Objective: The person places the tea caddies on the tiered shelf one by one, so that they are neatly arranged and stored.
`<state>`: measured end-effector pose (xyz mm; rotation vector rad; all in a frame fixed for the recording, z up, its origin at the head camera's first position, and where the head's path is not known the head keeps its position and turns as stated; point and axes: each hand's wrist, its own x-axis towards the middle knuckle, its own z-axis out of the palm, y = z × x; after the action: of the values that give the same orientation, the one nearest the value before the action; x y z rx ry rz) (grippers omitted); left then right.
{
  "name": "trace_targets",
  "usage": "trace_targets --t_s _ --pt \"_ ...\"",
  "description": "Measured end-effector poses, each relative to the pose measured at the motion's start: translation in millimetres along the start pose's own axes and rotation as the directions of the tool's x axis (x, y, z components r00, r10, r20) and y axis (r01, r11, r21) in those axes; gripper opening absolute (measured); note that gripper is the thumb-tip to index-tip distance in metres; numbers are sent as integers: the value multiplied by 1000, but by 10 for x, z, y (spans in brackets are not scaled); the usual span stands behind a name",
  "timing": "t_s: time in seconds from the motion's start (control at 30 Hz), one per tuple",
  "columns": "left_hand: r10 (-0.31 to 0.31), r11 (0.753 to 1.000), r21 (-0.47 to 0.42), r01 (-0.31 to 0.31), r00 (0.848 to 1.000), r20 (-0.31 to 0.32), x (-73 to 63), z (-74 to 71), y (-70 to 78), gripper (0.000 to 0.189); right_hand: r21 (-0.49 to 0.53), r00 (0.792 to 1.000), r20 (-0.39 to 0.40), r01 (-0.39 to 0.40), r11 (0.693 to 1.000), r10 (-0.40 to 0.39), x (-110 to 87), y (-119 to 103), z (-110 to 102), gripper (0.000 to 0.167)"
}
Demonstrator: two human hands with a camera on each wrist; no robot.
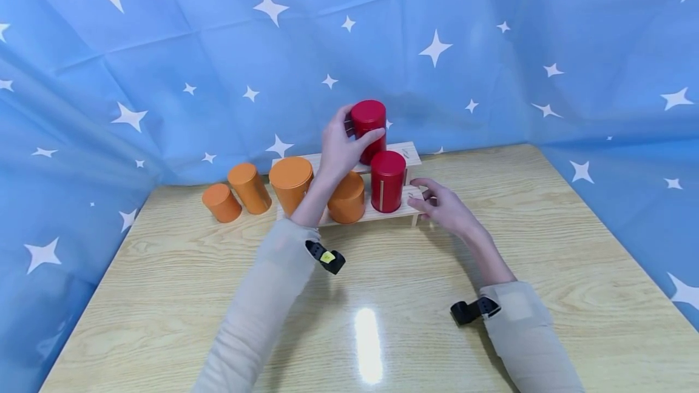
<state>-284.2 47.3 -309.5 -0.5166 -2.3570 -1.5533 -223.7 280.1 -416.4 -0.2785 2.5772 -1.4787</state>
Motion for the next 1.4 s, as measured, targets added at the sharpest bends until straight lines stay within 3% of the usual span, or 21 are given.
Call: trace_targets --t_s 0.4,0.9,1.13,1.4 --pt "-46 998 31 45 998 44 72 101 34 66 7 1000 0 -4 1000 4 -3 -11 9 61" --pt "-21 1000 -8 22 993 114 51 136 61 64 -6 1000 -6 -2 1000 2 -14 -19 11 60" --pt "-1 1000 -26 6 983 181 42 91 73 70 -16 1000 -4 -9 1000 9 -10 -10 6 60" --pt "-37 999 33 32 985 169 9 -38 138 82 -13 1000 -6 -5 1000 5 -6 2 9 59"
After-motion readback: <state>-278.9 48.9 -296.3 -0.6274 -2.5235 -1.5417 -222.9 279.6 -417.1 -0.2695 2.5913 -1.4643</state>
